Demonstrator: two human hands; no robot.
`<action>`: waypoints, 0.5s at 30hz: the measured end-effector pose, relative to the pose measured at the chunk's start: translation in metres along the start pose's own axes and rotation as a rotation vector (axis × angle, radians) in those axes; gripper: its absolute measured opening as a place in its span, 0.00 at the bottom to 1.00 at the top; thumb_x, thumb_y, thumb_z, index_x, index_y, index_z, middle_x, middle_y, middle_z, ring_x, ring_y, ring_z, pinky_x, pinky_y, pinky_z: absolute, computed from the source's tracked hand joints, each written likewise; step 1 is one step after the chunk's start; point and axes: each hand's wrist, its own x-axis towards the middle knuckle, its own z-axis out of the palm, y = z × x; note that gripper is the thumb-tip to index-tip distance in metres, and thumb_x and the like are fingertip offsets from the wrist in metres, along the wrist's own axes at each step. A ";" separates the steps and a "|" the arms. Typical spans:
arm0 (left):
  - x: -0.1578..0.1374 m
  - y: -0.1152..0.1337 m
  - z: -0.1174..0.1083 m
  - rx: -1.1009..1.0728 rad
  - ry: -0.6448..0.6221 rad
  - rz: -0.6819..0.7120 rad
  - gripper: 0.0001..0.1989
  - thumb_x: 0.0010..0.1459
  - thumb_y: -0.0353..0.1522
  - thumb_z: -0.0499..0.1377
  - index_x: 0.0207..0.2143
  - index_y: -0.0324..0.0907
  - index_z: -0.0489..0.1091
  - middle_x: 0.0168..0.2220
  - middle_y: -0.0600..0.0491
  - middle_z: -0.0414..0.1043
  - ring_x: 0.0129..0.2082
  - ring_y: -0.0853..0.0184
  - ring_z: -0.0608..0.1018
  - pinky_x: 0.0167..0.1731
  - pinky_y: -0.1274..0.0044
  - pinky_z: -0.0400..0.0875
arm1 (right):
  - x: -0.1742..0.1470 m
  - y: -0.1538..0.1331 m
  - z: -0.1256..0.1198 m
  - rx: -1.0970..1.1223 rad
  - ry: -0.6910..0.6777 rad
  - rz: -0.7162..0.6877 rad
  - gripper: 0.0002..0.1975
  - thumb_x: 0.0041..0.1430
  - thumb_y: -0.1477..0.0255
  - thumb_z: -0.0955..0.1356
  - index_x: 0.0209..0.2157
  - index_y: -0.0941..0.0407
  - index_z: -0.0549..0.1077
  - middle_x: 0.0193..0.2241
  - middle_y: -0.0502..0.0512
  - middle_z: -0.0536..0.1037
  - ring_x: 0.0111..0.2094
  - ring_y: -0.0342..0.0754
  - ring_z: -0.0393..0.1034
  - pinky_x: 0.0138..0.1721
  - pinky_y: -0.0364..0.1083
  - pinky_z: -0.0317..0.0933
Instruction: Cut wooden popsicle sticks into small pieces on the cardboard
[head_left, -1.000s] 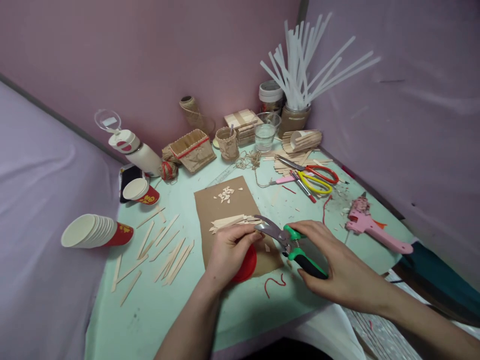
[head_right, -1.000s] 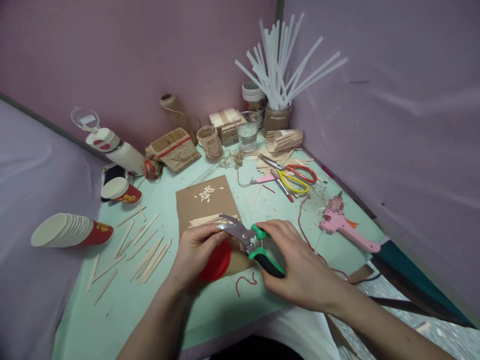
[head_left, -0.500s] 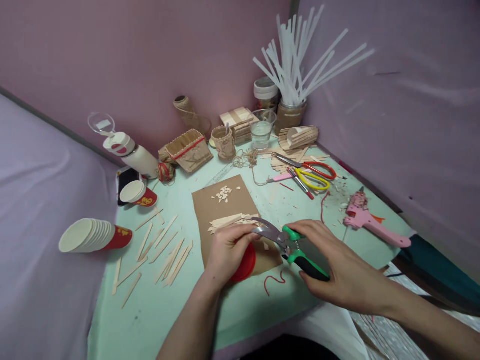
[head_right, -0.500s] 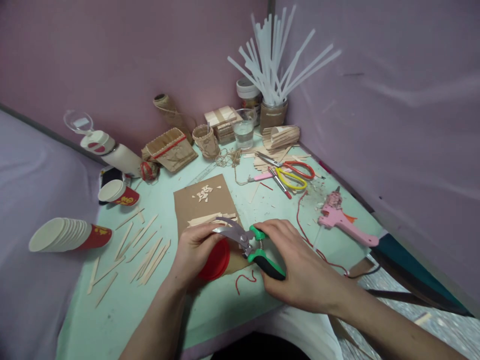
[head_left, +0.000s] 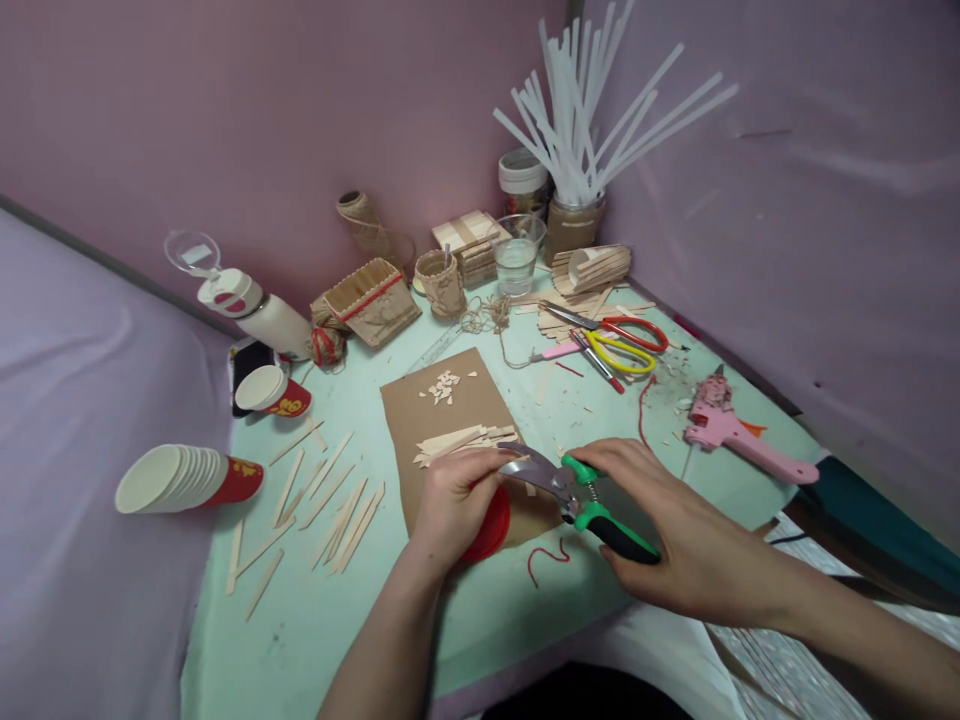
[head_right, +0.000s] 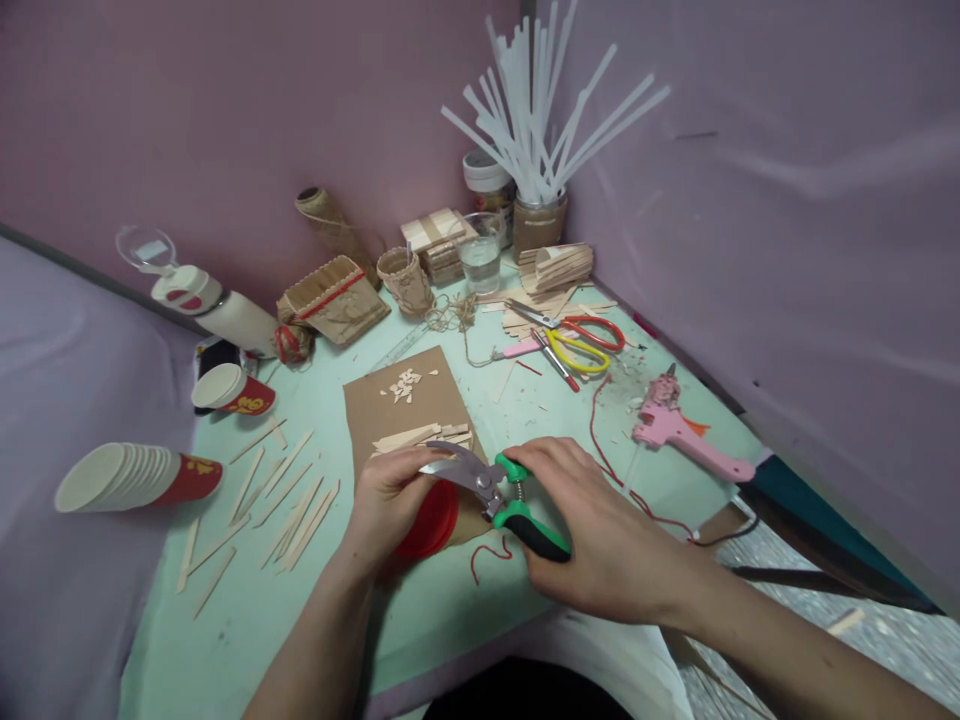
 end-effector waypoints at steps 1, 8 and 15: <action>0.000 -0.001 0.000 0.004 -0.002 0.015 0.16 0.57 0.22 0.54 0.37 0.46 0.79 0.39 0.52 0.80 0.39 0.66 0.80 0.43 0.73 0.73 | 0.000 0.000 0.000 0.000 -0.005 -0.001 0.33 0.51 0.71 0.68 0.59 0.53 0.57 0.55 0.61 0.65 0.57 0.57 0.58 0.55 0.57 0.61; 0.000 -0.003 0.001 0.025 -0.011 0.052 0.17 0.56 0.21 0.54 0.37 0.46 0.79 0.38 0.53 0.81 0.38 0.67 0.80 0.42 0.76 0.73 | -0.004 0.002 0.000 0.017 -0.024 0.007 0.34 0.51 0.73 0.68 0.60 0.51 0.56 0.54 0.59 0.65 0.57 0.56 0.58 0.55 0.57 0.60; -0.001 0.001 0.004 -0.028 -0.082 -0.019 0.14 0.57 0.23 0.55 0.36 0.45 0.79 0.38 0.53 0.81 0.38 0.67 0.80 0.41 0.76 0.72 | -0.008 0.000 -0.003 0.053 -0.066 0.040 0.33 0.49 0.75 0.68 0.58 0.50 0.58 0.53 0.58 0.65 0.57 0.54 0.58 0.55 0.54 0.61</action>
